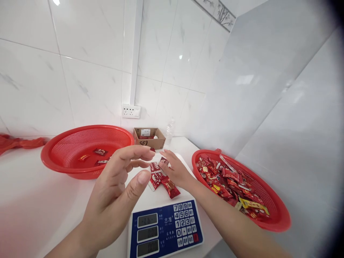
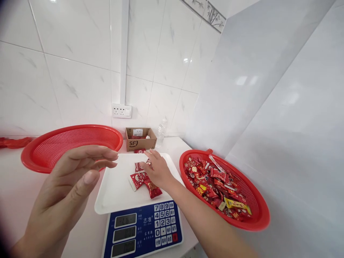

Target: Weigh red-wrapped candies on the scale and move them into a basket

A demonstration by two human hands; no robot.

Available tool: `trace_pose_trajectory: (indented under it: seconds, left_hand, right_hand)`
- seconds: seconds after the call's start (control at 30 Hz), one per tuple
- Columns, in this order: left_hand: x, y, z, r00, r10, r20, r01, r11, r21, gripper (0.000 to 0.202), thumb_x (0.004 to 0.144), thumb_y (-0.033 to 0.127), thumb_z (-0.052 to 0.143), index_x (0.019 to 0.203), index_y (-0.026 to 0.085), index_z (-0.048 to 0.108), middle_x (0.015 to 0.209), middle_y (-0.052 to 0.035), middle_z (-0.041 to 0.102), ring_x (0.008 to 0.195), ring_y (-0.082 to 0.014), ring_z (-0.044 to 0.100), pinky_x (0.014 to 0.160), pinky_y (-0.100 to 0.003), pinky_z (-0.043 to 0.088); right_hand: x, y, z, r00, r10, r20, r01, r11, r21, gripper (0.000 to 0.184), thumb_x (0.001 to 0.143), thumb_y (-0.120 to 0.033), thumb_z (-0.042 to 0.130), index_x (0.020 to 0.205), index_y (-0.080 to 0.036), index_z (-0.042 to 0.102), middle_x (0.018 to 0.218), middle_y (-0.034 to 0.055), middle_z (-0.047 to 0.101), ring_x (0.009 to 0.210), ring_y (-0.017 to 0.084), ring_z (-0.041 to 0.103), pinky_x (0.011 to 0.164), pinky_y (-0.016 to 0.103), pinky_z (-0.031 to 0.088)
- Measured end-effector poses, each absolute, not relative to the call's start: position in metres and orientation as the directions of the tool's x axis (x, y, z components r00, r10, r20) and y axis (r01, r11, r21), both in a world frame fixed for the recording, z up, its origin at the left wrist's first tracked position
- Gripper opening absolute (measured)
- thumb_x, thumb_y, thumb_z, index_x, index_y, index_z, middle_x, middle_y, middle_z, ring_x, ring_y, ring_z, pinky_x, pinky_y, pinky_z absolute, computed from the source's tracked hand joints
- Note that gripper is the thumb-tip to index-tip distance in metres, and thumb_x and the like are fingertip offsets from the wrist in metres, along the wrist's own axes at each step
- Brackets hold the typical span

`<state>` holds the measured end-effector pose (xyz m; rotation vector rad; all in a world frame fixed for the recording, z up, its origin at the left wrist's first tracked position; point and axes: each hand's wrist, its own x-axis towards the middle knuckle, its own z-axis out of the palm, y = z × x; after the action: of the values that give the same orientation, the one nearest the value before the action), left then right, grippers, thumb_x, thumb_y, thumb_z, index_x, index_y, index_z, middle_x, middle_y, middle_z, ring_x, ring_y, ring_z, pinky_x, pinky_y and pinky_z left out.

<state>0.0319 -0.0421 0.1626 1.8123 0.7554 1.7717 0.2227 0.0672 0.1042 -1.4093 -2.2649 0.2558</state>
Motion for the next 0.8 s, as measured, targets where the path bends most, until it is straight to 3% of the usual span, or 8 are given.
trace_pose_trajectory:
  seconds: [0.07, 0.2, 0.33, 0.43, 0.53, 0.67, 0.8]
  left_hand:
    - [0.031, -0.041, 0.163, -0.002, 0.69, 0.724, 0.057, -0.722, 0.689, 0.019, 0.09, 0.029, 0.052, 0.109, 0.03, 0.055, 0.105, 0.0014, 0.059, 0.099, -0.0139, 0.055, 0.086, -0.022, 0.049]
    - [0.032, -0.039, 0.162, -0.007, 0.699, 0.715, 0.076, -0.713, 0.697, 0.019, 0.089, 0.028, 0.051, 0.109, 0.029, 0.055, 0.106, -0.0005, 0.06, 0.099, -0.0168, 0.056, 0.085, -0.027, 0.05]
    - [0.036, -0.036, 0.158, 0.018, 0.71, 0.704, 0.114, -0.701, 0.704, 0.02, 0.089, 0.028, 0.052, 0.109, 0.031, 0.054, 0.105, -0.0001, 0.06, 0.098, -0.0164, 0.056, 0.084, -0.027, 0.049]
    - [0.043, -0.031, 0.152, 0.075, 0.726, 0.683, 0.138, -0.686, 0.714, 0.02, 0.089, 0.028, 0.051, 0.109, 0.031, 0.053, 0.105, -0.0005, 0.06, 0.097, -0.0164, 0.057, 0.082, -0.027, 0.05]
    - [0.052, -0.027, 0.146, 0.114, 0.765, 0.633, 0.187, -0.643, 0.743, 0.02, 0.089, 0.029, 0.051, 0.109, 0.029, 0.054, 0.106, -0.0028, 0.061, 0.096, -0.0186, 0.058, 0.079, -0.031, 0.051]
    - [0.059, -0.026, 0.139, 0.148, 0.832, 0.534, 0.339, -0.55, 0.763, 0.022, 0.088, 0.032, 0.051, 0.11, 0.029, 0.053, 0.109, -0.0051, 0.062, 0.095, -0.021, 0.059, 0.076, -0.033, 0.052]
    - [0.053, -0.031, 0.128, 0.216, 0.869, 0.446, 0.549, -0.486, 0.68, 0.025, 0.089, 0.032, 0.049, 0.114, 0.03, 0.051, 0.114, -0.0064, 0.061, 0.098, -0.0222, 0.06, 0.065, -0.028, 0.054]
  right_hand:
    - [0.231, 0.053, 0.107, -0.32, 0.87, 0.374, 0.763, 0.471, -0.443, 0.05, 0.095, -0.048, 0.029, 0.134, -0.019, 0.039, 0.143, 0.0091, 0.037, 0.132, 0.019, 0.029, 0.108, 0.038, 0.028]
    - [0.261, 0.012, 0.086, -0.104, 0.771, 0.628, 0.671, 0.521, -0.528, 0.033, 0.093, -0.039, 0.04, 0.118, -0.021, 0.052, 0.123, 0.0101, 0.055, 0.119, 0.023, 0.047, 0.101, 0.041, 0.038]
    - [0.297, -0.027, 0.034, 0.062, 0.69, 0.722, 0.662, 0.513, -0.547, 0.02, 0.091, -0.034, 0.043, 0.1, -0.022, 0.057, 0.098, 0.01, 0.062, 0.096, 0.026, 0.058, 0.084, 0.041, 0.048]
    - [0.312, -0.044, -0.003, 0.244, 0.751, 0.614, 0.615, 0.37, -0.697, 0.024, 0.09, -0.041, 0.044, 0.091, -0.022, 0.059, 0.087, 0.0079, 0.063, 0.083, 0.024, 0.061, 0.076, 0.038, 0.051]
    - [0.32, -0.047, -0.024, 0.38, 0.849, 0.368, 0.471, 0.165, -0.867, 0.034, 0.084, -0.053, 0.047, 0.087, -0.022, 0.06, 0.082, 0.0062, 0.065, 0.076, 0.024, 0.062, 0.071, 0.035, 0.052]
    - [0.334, -0.036, -0.034, 0.354, 0.929, 0.104, 0.32, -0.017, -0.947, 0.043, 0.077, -0.063, 0.048, 0.084, -0.022, 0.062, 0.085, 0.0065, 0.068, 0.079, 0.025, 0.063, 0.069, 0.033, 0.054]
    - [0.35, -0.023, -0.038, 0.222, 0.975, 0.006, 0.343, -0.072, -0.937, 0.044, 0.071, -0.064, 0.053, 0.08, -0.023, 0.065, 0.088, 0.0066, 0.071, 0.086, 0.028, 0.065, 0.075, 0.034, 0.054]
